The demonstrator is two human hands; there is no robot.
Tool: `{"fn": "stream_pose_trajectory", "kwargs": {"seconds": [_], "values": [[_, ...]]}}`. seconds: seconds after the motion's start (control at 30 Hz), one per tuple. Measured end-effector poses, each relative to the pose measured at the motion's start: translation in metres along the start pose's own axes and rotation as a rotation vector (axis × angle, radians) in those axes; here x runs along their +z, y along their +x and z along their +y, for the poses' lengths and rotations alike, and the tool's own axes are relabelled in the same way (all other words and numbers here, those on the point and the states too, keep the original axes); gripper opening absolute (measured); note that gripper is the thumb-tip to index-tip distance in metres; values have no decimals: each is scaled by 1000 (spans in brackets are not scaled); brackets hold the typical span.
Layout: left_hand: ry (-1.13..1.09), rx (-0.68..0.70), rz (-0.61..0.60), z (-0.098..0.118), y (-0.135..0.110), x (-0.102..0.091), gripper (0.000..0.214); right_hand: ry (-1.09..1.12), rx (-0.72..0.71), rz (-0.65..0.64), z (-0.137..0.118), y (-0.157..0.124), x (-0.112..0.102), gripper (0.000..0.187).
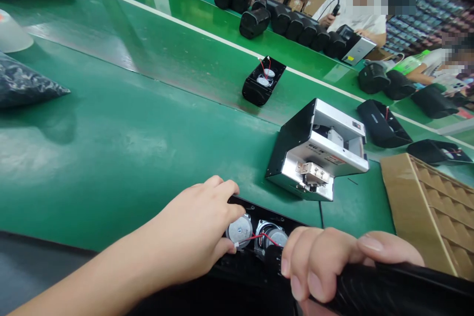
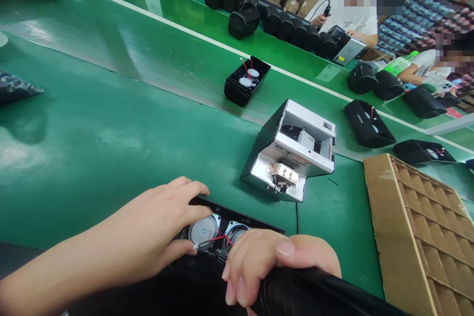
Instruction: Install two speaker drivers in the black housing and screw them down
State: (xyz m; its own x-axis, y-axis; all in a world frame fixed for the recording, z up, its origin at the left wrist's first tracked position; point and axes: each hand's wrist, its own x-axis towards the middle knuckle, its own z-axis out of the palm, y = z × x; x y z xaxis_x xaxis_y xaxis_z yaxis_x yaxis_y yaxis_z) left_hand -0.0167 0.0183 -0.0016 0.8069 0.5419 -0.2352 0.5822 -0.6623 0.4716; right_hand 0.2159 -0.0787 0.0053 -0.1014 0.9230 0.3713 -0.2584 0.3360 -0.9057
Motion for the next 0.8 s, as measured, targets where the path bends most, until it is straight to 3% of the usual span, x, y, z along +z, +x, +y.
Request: {"fn": "stream_pose_trajectory", "kwargs": {"seconds": [0.1, 0.23, 0.33, 0.53, 0.7, 0.8], "values": [[2, 2, 1, 0, 0, -1, 27, 9, -19, -37, -3, 3, 2, 38], [-2, 6, 1, -1, 0, -1, 26, -33, 28, 103, 4, 2, 11, 39], [-12, 2, 1, -2, 0, 0, 25, -113, 86, 197, 9, 7, 21, 29], [-5, 9, 20, -1, -3, 4, 27, -191, 60, 204, 11, 18, 38, 31], [-11, 9, 41, -2, -8, 6, 31, -225, -20, 163, 23, -4, 49, 25], [-9, 14, 51, -2, -9, 6, 32, -234, -147, 144, 30, -20, 49, 17]]}}
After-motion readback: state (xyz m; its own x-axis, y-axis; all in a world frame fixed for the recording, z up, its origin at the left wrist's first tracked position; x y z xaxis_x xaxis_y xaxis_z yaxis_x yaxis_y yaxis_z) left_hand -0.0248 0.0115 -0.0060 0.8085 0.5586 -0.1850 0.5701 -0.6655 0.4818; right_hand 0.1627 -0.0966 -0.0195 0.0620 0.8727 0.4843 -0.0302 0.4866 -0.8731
